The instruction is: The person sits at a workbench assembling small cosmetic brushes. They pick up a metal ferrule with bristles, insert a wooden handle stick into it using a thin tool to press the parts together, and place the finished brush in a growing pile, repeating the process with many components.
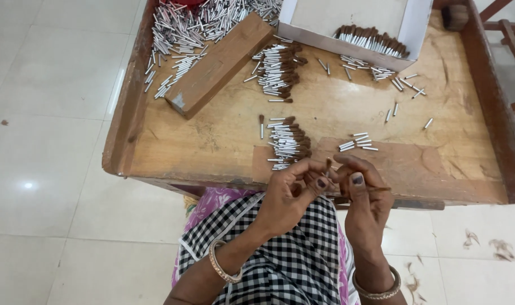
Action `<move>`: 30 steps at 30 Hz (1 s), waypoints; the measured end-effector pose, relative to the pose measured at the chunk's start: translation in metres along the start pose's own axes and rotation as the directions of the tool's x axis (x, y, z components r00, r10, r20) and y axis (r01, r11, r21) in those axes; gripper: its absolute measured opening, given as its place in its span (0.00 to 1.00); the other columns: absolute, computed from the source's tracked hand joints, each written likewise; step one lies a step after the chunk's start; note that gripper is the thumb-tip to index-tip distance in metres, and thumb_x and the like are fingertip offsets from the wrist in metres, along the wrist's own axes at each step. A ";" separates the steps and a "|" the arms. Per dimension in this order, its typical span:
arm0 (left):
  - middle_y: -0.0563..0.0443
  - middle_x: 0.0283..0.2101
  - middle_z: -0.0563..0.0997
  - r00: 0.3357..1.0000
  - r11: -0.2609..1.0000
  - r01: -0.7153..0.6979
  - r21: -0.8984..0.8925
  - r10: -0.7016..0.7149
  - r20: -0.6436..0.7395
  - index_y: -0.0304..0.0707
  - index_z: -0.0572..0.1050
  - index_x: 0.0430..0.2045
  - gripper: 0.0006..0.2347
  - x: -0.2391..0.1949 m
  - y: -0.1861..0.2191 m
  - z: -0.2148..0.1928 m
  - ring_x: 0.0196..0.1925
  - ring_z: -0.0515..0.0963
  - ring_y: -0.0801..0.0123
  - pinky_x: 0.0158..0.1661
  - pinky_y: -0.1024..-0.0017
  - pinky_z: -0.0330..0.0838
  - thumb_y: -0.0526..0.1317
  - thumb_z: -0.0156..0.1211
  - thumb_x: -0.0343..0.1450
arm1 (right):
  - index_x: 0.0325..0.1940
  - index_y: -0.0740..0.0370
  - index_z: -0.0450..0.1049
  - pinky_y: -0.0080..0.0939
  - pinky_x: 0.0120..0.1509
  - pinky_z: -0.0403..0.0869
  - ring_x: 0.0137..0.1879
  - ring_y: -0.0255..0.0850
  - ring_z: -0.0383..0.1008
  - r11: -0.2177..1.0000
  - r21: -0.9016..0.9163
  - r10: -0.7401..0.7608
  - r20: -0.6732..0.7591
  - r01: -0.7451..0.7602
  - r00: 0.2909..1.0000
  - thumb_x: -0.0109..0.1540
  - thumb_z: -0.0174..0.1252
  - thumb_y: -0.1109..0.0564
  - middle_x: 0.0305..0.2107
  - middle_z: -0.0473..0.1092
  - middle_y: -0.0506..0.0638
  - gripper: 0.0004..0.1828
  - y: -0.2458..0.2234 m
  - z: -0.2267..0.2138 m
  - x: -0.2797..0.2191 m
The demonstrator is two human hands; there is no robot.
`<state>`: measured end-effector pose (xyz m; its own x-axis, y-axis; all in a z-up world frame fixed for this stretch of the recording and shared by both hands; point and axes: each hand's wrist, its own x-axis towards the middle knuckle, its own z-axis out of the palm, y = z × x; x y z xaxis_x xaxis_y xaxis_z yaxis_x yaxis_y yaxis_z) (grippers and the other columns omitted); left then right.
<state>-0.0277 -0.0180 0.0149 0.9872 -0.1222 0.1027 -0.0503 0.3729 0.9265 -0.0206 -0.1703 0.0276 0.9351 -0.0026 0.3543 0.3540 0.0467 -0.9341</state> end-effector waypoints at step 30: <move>0.47 0.44 0.79 0.790 0.455 -0.358 0.815 0.613 0.005 0.34 0.78 0.45 0.14 0.036 0.010 0.017 0.47 0.77 0.57 0.47 0.64 0.74 0.38 0.68 0.68 | 0.42 0.62 0.75 0.44 0.46 0.69 0.44 0.45 0.68 0.626 -0.720 -0.230 0.196 0.299 0.953 0.63 0.59 0.70 0.38 0.71 0.50 0.07 0.045 -0.033 0.062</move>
<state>0.0044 -0.0346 0.0338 0.7488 0.1275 0.6504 -0.4996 -0.5362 0.6803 0.0532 -0.2011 0.0063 0.8072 0.1824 0.5613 0.5116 -0.6906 -0.5113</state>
